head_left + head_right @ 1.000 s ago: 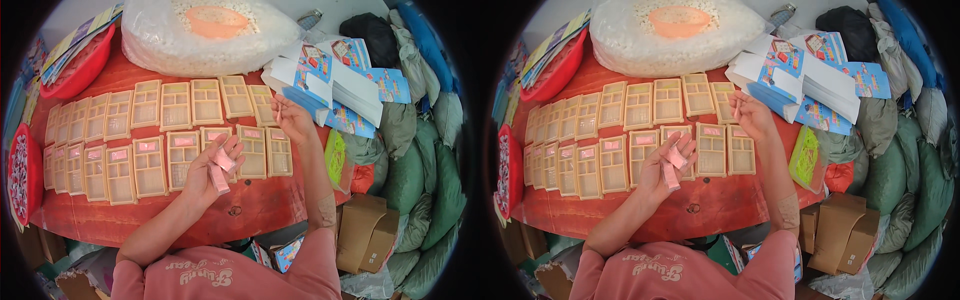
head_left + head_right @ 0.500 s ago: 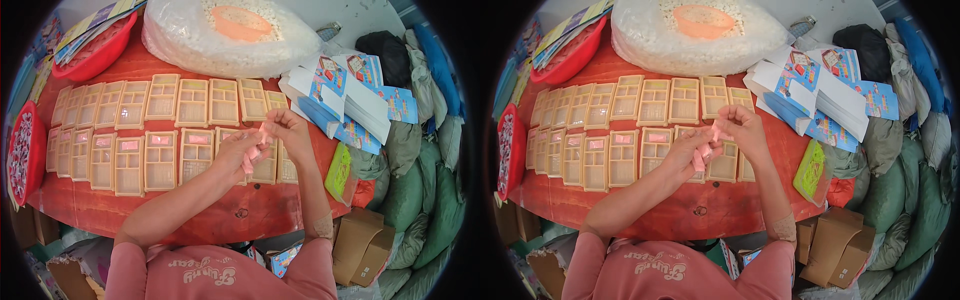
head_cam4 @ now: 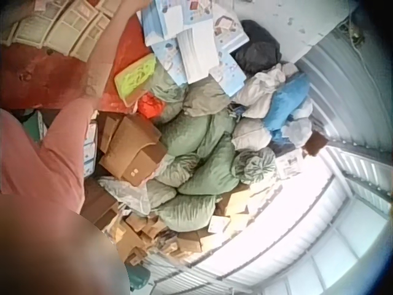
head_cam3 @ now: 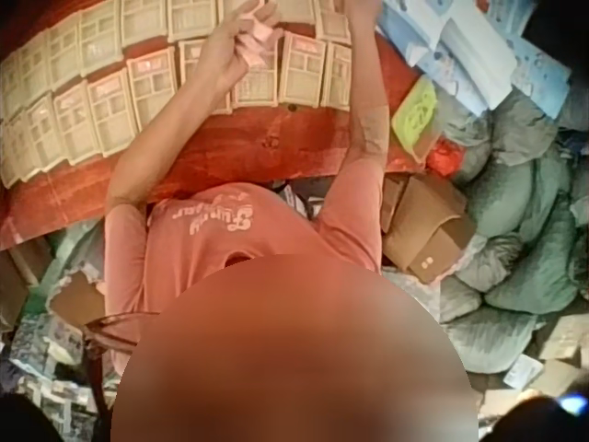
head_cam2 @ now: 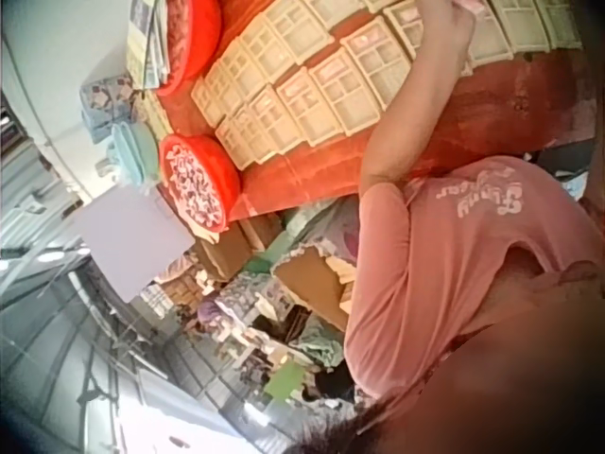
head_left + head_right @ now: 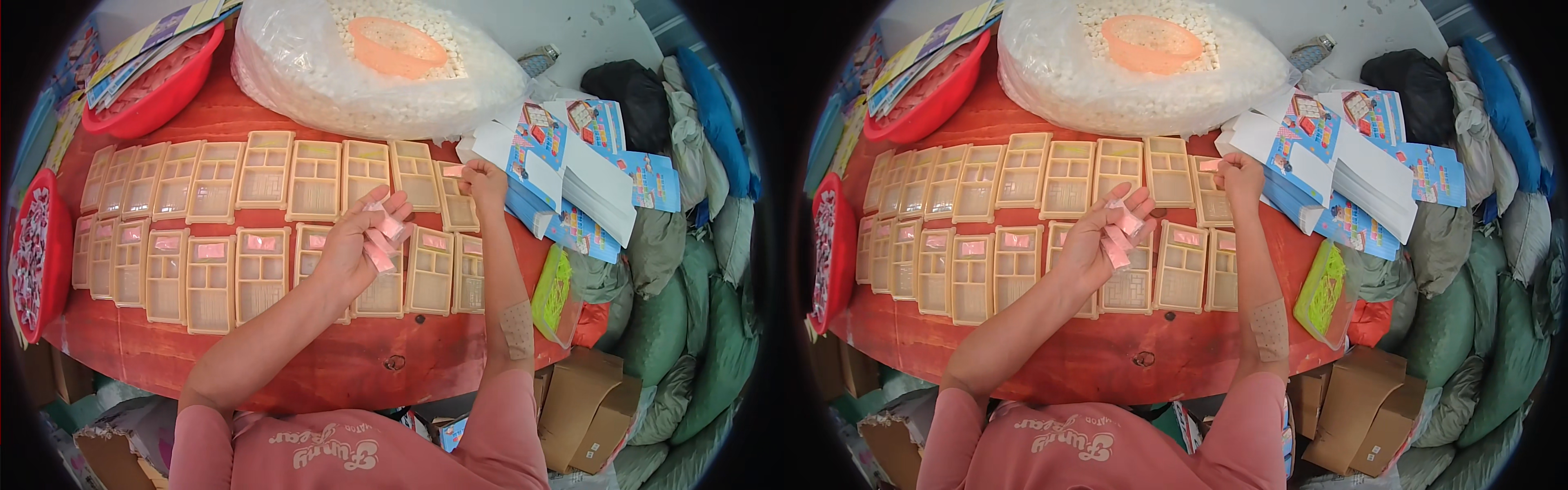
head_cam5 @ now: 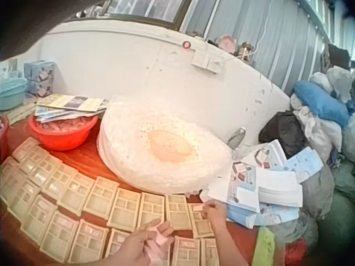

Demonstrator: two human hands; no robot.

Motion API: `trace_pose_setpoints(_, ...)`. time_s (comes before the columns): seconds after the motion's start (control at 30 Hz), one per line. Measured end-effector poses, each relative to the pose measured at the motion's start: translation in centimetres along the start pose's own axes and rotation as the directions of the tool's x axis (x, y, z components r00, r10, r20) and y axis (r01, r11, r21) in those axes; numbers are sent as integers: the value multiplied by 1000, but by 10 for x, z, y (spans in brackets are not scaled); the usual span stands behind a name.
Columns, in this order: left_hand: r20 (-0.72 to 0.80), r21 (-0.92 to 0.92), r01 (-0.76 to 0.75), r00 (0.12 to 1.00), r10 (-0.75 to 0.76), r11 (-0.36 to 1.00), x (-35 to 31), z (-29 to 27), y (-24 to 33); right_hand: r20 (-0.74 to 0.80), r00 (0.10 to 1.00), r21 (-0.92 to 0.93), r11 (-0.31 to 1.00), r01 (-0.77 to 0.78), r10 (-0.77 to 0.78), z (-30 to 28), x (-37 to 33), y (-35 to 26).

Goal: Packing small product components and packets into plastic compartment trays.

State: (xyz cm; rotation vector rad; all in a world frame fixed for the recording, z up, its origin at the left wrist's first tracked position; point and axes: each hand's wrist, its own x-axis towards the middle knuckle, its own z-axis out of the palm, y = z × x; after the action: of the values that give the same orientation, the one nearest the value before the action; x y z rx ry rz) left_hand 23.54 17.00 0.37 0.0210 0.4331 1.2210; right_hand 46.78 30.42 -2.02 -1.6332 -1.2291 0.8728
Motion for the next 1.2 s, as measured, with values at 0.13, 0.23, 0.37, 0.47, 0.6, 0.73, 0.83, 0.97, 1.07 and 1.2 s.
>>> trace_pose_setpoints(0.13,10,6,5,1000,-5,1000,7,1,-4,-67,964,-478,857,194,-256,-4,-4,4)
trace_pose_setpoints(0.23,1,-2,4,1000,-4,1000,11,-2,-6,59,868,-492,742,455,-493,-1,-36,-18)
trace_pose_setpoints(0.37,22,66,-15,1000,13,998,12,-5,-5,511,859,41,998,-56,27,20,-96,-64)
trace_pose_setpoints(0.47,-11,23,-8,1000,8,1000,13,-2,-7,589,808,64,998,-7,-32,30,-109,-70)
trace_pose_setpoints(0.6,-49,30,-22,999,23,999,14,-9,-4,609,793,45,999,-28,-5,34,-102,-76)
trace_pose_setpoints(0.73,-81,106,-43,995,52,993,15,-15,-2,653,756,15,998,55,-52,33,-83,-73)
trace_pose_setpoints(0.83,-175,145,-90,978,115,985,7,-8,6,538,840,14,997,77,-72,36,-44,-55)
trace_pose_setpoints(0.97,-196,137,-86,974,112,987,7,-7,13,346,837,-382,752,538,-423,46,2,-24)
trace_pose_setpoints(1.07,-213,101,-82,972,102,992,7,-12,18,332,835,-504,666,550,-439,57,8,-23)
trace_pose_setpoints(1.2,-189,74,-82,977,95,994,6,-12,20,275,799,-609,546,575,-535,58,10,-21)
